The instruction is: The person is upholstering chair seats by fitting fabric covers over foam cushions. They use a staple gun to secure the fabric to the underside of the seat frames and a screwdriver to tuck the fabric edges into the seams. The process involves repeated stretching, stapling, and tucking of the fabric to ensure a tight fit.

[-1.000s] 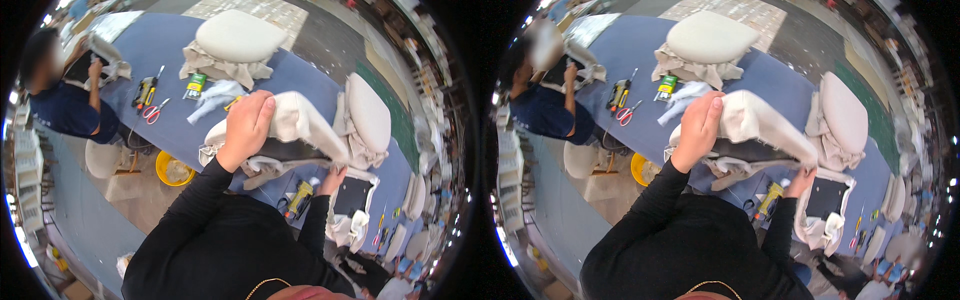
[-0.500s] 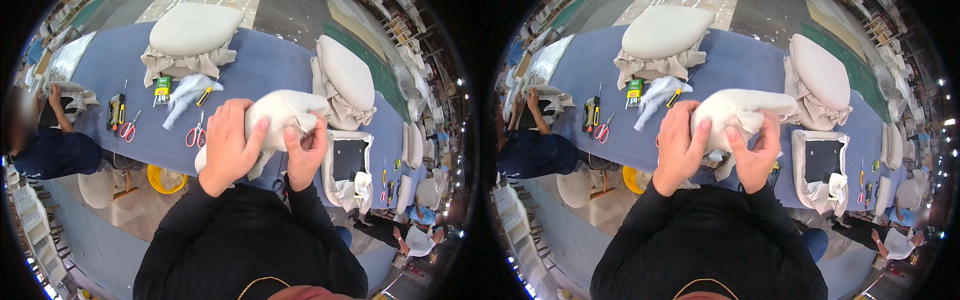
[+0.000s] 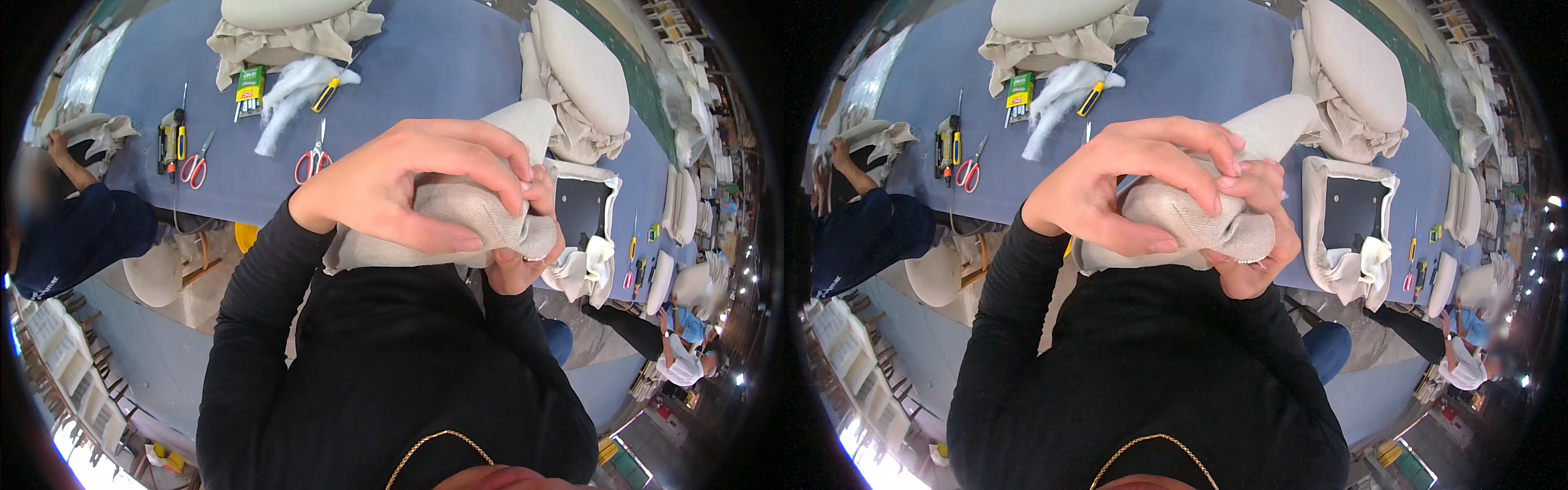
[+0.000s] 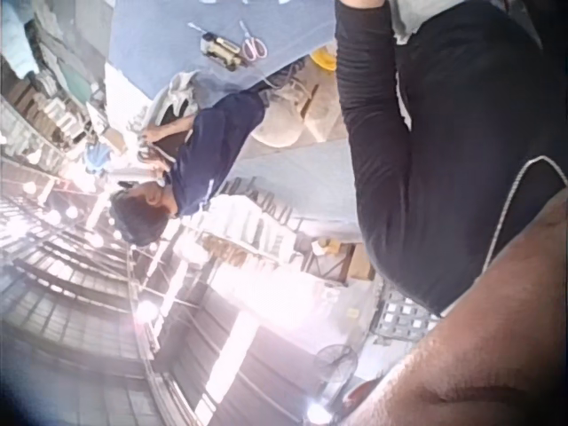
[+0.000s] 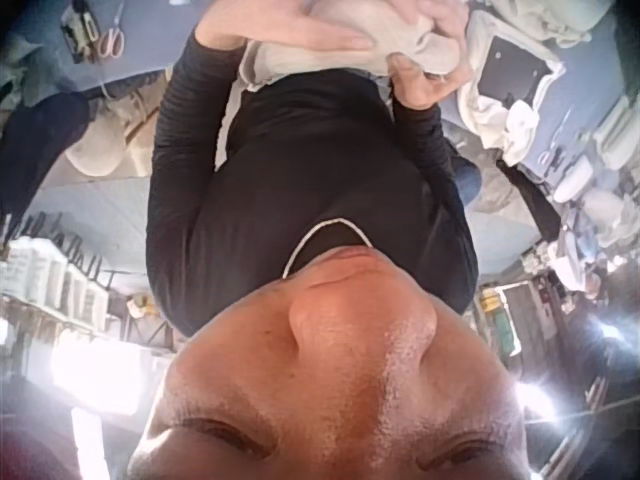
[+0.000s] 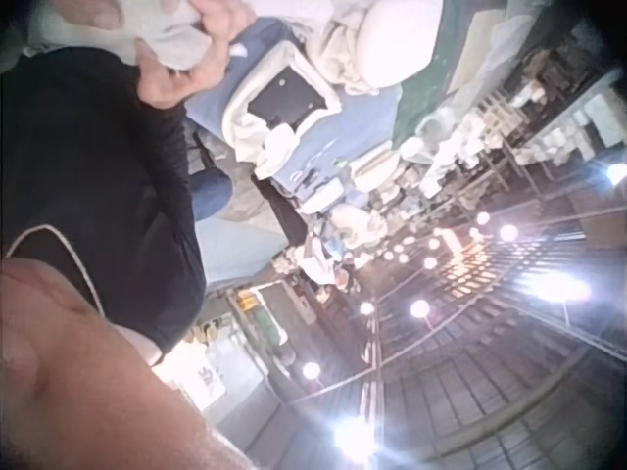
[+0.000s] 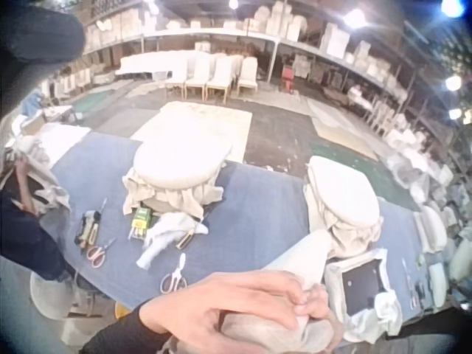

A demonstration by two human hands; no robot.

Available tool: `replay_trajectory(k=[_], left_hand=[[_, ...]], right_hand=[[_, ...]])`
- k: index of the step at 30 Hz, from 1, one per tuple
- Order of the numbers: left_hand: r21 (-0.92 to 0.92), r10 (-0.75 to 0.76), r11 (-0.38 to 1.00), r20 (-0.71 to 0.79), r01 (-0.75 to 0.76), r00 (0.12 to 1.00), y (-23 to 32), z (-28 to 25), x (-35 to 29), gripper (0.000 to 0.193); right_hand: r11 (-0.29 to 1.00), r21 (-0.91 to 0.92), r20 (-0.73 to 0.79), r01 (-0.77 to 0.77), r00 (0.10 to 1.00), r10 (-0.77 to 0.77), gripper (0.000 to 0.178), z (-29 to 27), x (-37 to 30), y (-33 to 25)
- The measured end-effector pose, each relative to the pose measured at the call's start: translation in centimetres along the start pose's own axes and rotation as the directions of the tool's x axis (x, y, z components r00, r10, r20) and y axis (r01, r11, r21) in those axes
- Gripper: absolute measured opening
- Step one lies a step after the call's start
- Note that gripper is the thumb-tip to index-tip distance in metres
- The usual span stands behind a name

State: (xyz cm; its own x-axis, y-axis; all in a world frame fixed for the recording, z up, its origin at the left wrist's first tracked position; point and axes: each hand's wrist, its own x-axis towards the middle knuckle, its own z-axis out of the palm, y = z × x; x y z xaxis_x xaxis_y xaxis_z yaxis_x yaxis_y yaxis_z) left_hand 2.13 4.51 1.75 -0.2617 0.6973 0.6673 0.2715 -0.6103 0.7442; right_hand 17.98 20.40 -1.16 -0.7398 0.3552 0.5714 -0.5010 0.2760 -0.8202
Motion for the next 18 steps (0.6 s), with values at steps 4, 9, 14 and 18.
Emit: replay_trajectory(k=[4,9,14,18], left_hand=[[0.015,-0.013,1.0,0.0,0.013,1.0,0.0,-0.1,-0.1,0.037],[0.073,-0.042,0.996,-0.034,0.044,0.999,0.6,-0.2,-0.2,0.037],[0.059,-0.035,0.997,-0.078,0.04,0.996,0.9,0.5,0.3,0.042],[0.029,-0.123,0.992,-0.063,0.125,0.99,1.2,0.3,0.0,0.049]], right_hand=[[0.999,-0.039,-0.006,0.002,1.0,-0.002,0.051,0.6,-0.1,0.0],[0.996,-0.079,-0.022,-0.034,0.999,0.033,0.046,0.6,-0.1,0.3],[0.989,-0.146,-0.009,-0.038,0.999,0.037,0.045,0.7,-0.1,0.3],[0.961,-0.255,0.117,0.106,0.99,-0.078,0.042,-0.7,-0.5,2.3]])
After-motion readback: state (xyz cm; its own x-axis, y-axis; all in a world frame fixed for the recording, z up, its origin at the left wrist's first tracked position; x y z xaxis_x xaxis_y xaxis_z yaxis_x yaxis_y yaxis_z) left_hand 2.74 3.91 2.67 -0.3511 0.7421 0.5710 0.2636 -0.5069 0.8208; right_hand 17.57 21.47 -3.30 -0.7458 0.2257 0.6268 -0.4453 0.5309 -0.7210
